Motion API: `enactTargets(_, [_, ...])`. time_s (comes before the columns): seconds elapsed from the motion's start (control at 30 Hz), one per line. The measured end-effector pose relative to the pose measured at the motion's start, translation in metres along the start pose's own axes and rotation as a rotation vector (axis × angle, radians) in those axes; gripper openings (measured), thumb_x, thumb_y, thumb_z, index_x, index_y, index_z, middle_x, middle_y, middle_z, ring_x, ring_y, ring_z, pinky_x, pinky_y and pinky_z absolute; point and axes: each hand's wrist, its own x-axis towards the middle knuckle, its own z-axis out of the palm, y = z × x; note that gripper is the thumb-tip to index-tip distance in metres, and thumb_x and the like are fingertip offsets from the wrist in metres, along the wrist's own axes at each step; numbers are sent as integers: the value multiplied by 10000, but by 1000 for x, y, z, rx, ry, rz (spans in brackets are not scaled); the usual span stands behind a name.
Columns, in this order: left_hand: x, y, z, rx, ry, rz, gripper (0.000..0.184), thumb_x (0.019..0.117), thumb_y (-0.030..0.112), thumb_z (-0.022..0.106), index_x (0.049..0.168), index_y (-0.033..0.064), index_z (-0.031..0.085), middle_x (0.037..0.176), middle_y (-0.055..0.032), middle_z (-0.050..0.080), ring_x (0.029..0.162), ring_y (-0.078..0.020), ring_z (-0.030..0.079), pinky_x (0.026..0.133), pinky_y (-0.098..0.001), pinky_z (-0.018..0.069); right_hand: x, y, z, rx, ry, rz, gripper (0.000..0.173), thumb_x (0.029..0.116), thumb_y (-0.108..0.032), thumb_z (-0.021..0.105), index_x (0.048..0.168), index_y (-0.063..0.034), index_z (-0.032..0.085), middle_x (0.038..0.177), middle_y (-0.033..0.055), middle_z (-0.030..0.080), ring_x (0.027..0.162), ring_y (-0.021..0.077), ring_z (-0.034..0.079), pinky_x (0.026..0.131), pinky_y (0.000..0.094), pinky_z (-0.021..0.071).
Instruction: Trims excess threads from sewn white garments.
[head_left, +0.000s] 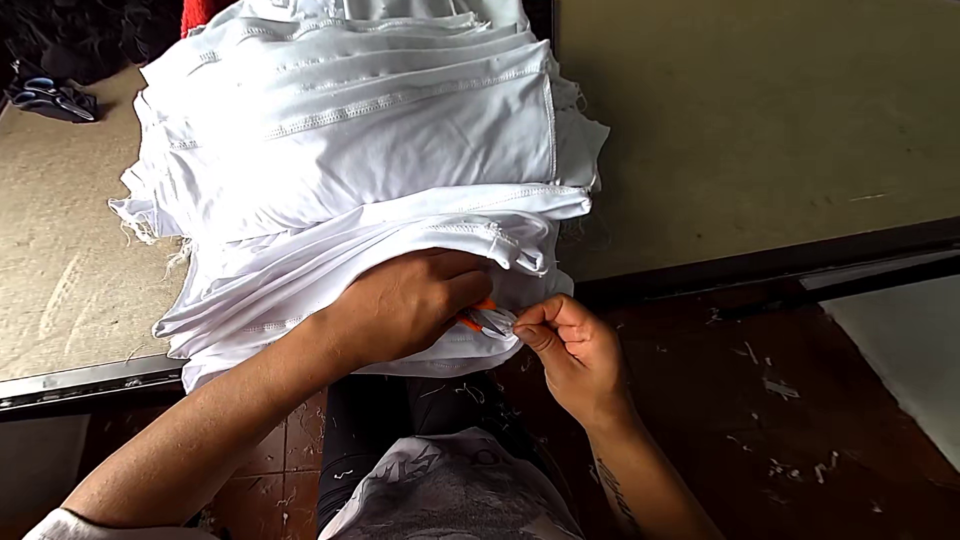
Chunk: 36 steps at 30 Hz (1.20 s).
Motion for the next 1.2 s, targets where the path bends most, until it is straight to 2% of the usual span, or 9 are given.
enactTargets(0.07, [2, 5, -5, 86, -33, 14, 148, 980, 69, 581, 1004, 47, 726, 813, -78, 688, 718, -208, 686, 630, -319, 545, 1, -1, -2, 23, -28, 15, 42, 976, -109, 645, 958, -137, 619, 821, -128, 647, 741, -74, 618, 685, 85, 526])
enactTargets(0.5, [15, 20, -17, 327, -128, 60, 166, 963, 15, 548, 906, 35, 702, 702, -82, 581, 630, -241, 610, 506, -356, 438, 9, -10, 0, -69, -70, 35, 31, 964, -96, 652, 940, -107, 635, 778, -102, 641, 697, -68, 608, 643, 78, 510])
enactTargets(0.63, [11, 14, -12, 315, -91, 72, 189, 979, 41, 545, 873, 48, 701, 716, -85, 602, 648, -253, 625, 513, -377, 451, 8, -10, 1, -65, -61, 54, 33, 982, -116, 637, 951, -117, 626, 774, -105, 631, 686, -67, 602, 630, 78, 503])
enactTargets(0.73, [6, -1, -7, 280, -39, 84, 203, 996, 72, 540, 903, 54, 719, 749, -88, 646, 660, -256, 642, 540, -391, 465, 1, -10, -10, -38, -133, 61, 53, 998, -176, 624, 954, -147, 630, 899, -106, 688, 827, -47, 659, 739, 113, 555])
enactTargets(0.83, [4, -12, -4, 249, -36, 46, 199, 1012, 118, 549, 955, 65, 732, 884, -97, 723, 743, -261, 690, 644, -413, 517, -8, -14, -20, -231, -258, 12, 216, 980, -362, 632, 917, -157, 618, 1079, -55, 678, 1019, -26, 641, 842, 130, 540])
enactTargets(0.9, [3, -14, -1, 232, -43, 20, 182, 1010, 143, 565, 951, 75, 723, 879, -86, 714, 769, -257, 689, 683, -420, 518, -11, -15, -7, -397, -177, -92, 352, 951, -437, 677, 1034, -108, 582, 1083, 15, 657, 1021, 27, 626, 869, 169, 516])
enactTargets(1.0, [2, -14, 0, 224, -42, 2, 175, 1006, 142, 566, 969, 80, 725, 879, -85, 713, 791, -261, 694, 701, -426, 518, -8, -7, 18, -514, 18, -248, 279, 924, -254, 737, 1071, -25, 675, 1020, 115, 696, 980, 153, 673, 878, 242, 539])
enactTargets(1.1, [-2, -15, 1, 238, -27, -12, 174, 998, 124, 557, 974, 93, 727, 878, -83, 714, 805, -266, 695, 720, -437, 519, -6, 1, 25, -417, 123, -246, 75, 905, -81, 731, 894, -10, 754, 949, 90, 733, 931, 68, 702, 848, 155, 552])
enactTargets(1.2, [-7, -16, 1, 252, -21, -17, 200, 1014, 134, 542, 1013, 92, 738, 855, -90, 712, 797, -271, 696, 723, -441, 527, -4, -2, 16, -241, 70, -151, 74, 916, -75, 726, 906, -4, 746, 979, 38, 749, 936, 2, 703, 851, 128, 563])
